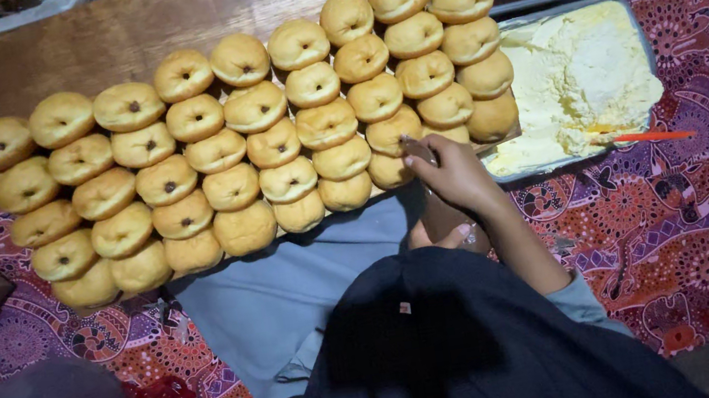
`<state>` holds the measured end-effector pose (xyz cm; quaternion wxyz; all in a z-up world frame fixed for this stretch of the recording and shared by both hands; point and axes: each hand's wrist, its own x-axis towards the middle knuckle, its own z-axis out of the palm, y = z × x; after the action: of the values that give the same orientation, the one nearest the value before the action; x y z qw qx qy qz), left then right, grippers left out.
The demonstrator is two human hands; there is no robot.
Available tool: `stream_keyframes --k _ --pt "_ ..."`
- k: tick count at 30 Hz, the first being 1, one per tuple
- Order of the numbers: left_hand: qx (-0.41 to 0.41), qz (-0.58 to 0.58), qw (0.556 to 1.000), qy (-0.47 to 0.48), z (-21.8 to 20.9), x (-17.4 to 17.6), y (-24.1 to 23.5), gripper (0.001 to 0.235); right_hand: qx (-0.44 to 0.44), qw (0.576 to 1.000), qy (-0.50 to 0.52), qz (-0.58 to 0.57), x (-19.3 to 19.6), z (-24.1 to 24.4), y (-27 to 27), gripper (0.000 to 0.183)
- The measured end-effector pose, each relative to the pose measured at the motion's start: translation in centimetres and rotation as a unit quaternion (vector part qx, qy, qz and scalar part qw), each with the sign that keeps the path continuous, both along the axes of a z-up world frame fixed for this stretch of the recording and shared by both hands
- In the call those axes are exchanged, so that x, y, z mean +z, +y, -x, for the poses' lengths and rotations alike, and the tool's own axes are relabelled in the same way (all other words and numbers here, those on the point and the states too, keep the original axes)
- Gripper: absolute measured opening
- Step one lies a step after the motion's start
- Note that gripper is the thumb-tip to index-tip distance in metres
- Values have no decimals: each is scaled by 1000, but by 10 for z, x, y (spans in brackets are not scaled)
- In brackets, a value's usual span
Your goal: The person fills rows of small round buns with a dark filling using a piping bag. The person switches to a red piping bag partway through and continues filling the remaining buns.
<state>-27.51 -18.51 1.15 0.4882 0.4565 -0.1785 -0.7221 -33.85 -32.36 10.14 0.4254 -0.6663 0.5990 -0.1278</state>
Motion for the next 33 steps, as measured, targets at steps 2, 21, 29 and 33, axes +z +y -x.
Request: stream_keyframes --k 2,21,29,33 --pt "10 9 1000 15 2 3 -5 63 1 1000 6 20 0 -1 -8 39" --pt "40 10 996 83 1 16 -13 68 10 995 84 -49 15 4 -12 44" --pt "25 21 997 72 11 6 5 69 -12 998 58 -37 6 2 -2 43" --pt "28 26 997 67 10 4 7 69 -6 997 73 -10 8 -4 -5 42"
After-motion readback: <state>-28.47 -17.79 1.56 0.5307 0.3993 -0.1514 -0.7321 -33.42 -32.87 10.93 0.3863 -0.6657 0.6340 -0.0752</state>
